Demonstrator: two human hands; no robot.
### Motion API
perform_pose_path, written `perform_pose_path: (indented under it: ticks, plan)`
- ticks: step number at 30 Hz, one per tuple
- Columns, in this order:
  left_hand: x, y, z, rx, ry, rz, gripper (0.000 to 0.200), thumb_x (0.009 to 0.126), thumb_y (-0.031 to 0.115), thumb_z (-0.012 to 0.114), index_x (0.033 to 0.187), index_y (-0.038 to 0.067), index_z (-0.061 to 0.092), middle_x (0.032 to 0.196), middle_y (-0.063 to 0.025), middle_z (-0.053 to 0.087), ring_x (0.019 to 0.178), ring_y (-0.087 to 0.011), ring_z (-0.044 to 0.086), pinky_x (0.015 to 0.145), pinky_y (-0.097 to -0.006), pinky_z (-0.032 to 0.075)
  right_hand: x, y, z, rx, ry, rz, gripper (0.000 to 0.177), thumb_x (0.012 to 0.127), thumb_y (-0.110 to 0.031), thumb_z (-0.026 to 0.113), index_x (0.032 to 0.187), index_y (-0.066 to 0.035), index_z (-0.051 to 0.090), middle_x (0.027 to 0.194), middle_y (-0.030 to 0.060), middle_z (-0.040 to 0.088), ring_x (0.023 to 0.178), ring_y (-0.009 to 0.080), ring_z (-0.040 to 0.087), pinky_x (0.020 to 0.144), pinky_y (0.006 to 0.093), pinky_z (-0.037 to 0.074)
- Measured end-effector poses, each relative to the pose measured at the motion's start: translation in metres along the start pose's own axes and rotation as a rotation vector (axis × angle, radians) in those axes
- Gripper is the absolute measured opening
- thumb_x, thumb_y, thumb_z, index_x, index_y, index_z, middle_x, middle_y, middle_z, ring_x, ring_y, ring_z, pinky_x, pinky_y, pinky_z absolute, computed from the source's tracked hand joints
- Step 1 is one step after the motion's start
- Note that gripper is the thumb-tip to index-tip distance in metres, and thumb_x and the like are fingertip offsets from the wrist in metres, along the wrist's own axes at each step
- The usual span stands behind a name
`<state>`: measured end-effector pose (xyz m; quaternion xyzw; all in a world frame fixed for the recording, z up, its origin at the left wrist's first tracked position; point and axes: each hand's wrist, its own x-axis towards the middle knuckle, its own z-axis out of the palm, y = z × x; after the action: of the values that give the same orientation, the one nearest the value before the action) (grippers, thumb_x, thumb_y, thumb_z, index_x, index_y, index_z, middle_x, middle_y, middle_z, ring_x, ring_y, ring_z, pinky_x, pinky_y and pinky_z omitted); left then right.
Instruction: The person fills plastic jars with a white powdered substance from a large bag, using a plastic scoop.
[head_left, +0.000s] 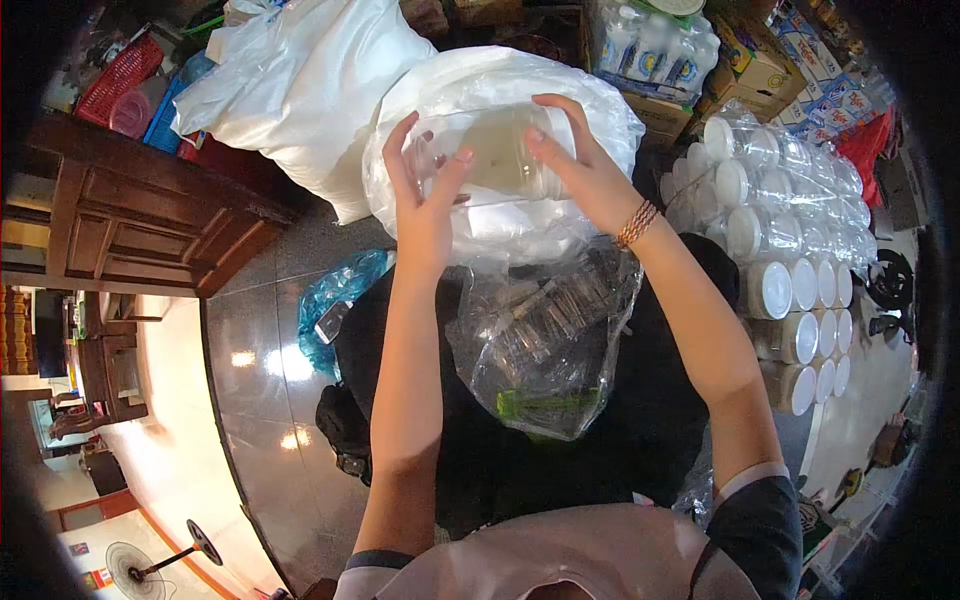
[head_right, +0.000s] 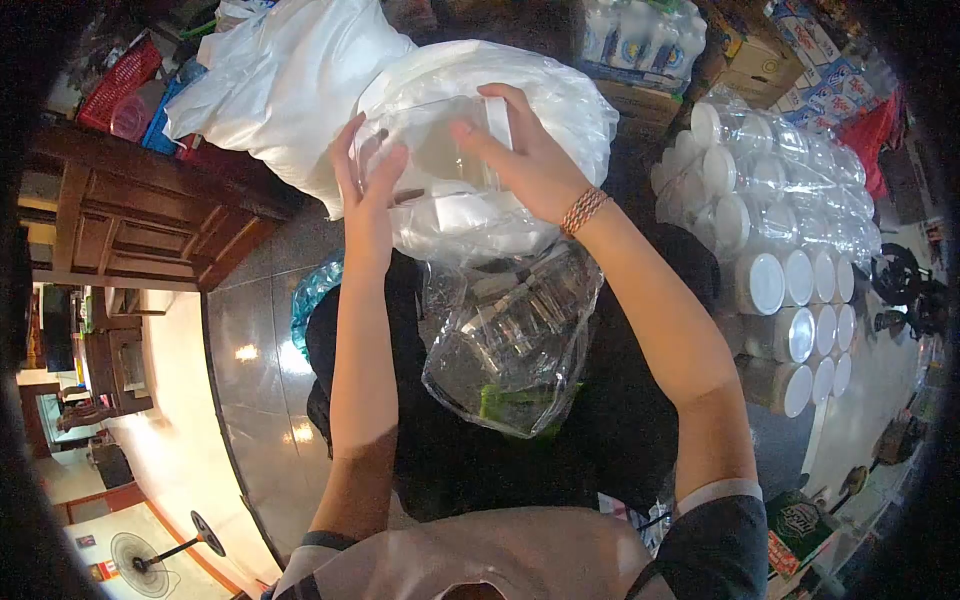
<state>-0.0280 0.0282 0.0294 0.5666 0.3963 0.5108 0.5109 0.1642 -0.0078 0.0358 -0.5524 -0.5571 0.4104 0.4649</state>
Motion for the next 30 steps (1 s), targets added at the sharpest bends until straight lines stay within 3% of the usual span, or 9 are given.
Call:
perform_pose_path:
  ticks: [1,3,5,8,15,21,27,29,30]
  plan:
    - [0.001,0.001,-0.002,-0.046,0.012,-0.118,0.078,0.082,0.032,0.072,0.144,0.016,0.029,0.142,-0.0197,0.036,0.129,-0.0345,0.039,0.097,-0.0465,0.043,0.003,0.006,0.001,0.0,-0.001,0.0,0.078,0.087,-0.062,0.057,0.14,-0.012,0.031,0.135,0.0221,0.046,0.115,0.0318,0.054,0.096,0.0379,0.043]
    - [0.003,0.003,-0.007,-0.091,0.025,-0.235,0.079,0.081,0.038,0.072,0.144,0.016,0.029,0.141,-0.0192,0.037,0.125,-0.0344,0.042,0.089,-0.0455,0.049,0.011,0.021,0.004,-0.191,0.052,-0.328,0.078,0.084,-0.055,0.067,0.139,-0.012,0.033,0.135,0.0208,0.042,0.124,0.0301,0.046,0.102,0.0381,0.04]
    - [0.004,0.005,-0.012,-0.14,0.012,-0.352,0.078,0.081,0.044,0.069,0.143,0.018,0.03,0.138,-0.0175,0.04,0.116,-0.0309,0.048,0.076,-0.0428,0.053,0.01,0.024,0.006,-0.213,0.043,-0.355,0.077,0.082,-0.052,0.071,0.137,-0.012,0.035,0.134,0.0193,0.04,0.126,0.0297,0.043,0.103,0.0386,0.039]
    - [0.006,0.005,-0.018,-0.116,0.009,-0.353,0.07,0.085,0.038,0.065,0.144,0.019,0.032,0.132,-0.0155,0.044,0.111,-0.0312,0.056,0.075,-0.0428,0.054,0.007,0.019,0.005,-0.235,-0.001,-0.392,0.079,0.077,-0.048,0.078,0.134,-0.012,0.038,0.131,0.0171,0.039,0.128,0.0303,0.04,0.105,0.0393,0.038]
    - [0.009,0.006,-0.032,-0.199,-0.039,-0.385,0.076,0.08,0.044,0.069,0.142,0.018,0.033,0.135,-0.0138,0.043,0.112,-0.0315,0.048,0.078,-0.0474,0.05,0.003,0.003,-0.002,-0.524,-0.01,-0.681,0.089,0.06,-0.044,0.089,0.128,-0.011,0.042,0.131,0.0149,0.039,0.127,0.0336,0.04,0.106,0.041,0.037]
    - [0.01,0.008,-0.044,-0.136,0.122,-0.365,0.079,0.083,0.046,0.068,0.147,0.019,0.029,0.139,-0.0169,0.039,0.121,-0.0361,0.049,0.085,-0.054,0.049,0.012,0.001,-0.029,-0.504,0.202,-0.698,0.09,0.058,-0.039,0.091,0.127,-0.008,0.043,0.129,0.0143,0.042,0.125,0.0318,0.043,0.108,0.0416,0.036]
    - [0.011,0.006,-0.048,-0.152,0.119,-0.354,0.086,0.08,0.046,0.071,0.148,0.019,0.026,0.145,-0.0195,0.032,0.125,-0.0398,0.043,0.087,-0.0573,0.046,0.024,0.029,-0.077,-0.462,0.359,-0.578,0.069,0.073,-0.023,0.082,0.128,-0.009,0.042,0.124,0.0121,0.046,0.113,0.0251,0.052,0.094,0.0369,0.048]
    - [0.01,0.007,-0.047,-0.166,0.101,-0.347,0.088,0.079,0.046,0.072,0.148,0.019,0.025,0.145,-0.02,0.031,0.126,-0.0403,0.042,0.087,-0.058,0.046,0.024,0.038,-0.102,-0.258,0.44,-0.298,0.064,0.076,-0.018,0.078,0.128,-0.008,0.042,0.12,0.0124,0.049,0.109,0.0266,0.055,0.09,0.036,0.051]
    - [0.009,0.008,-0.045,-0.167,0.1,-0.347,0.088,0.079,0.046,0.072,0.148,0.019,0.025,0.145,-0.02,0.031,0.126,-0.0403,0.042,0.087,-0.058,0.046,0.023,0.044,-0.116,-0.259,0.441,-0.298,0.064,0.076,-0.018,0.078,0.128,-0.008,0.042,0.12,0.0124,0.049,0.109,0.0266,0.055,0.09,0.036,0.051]
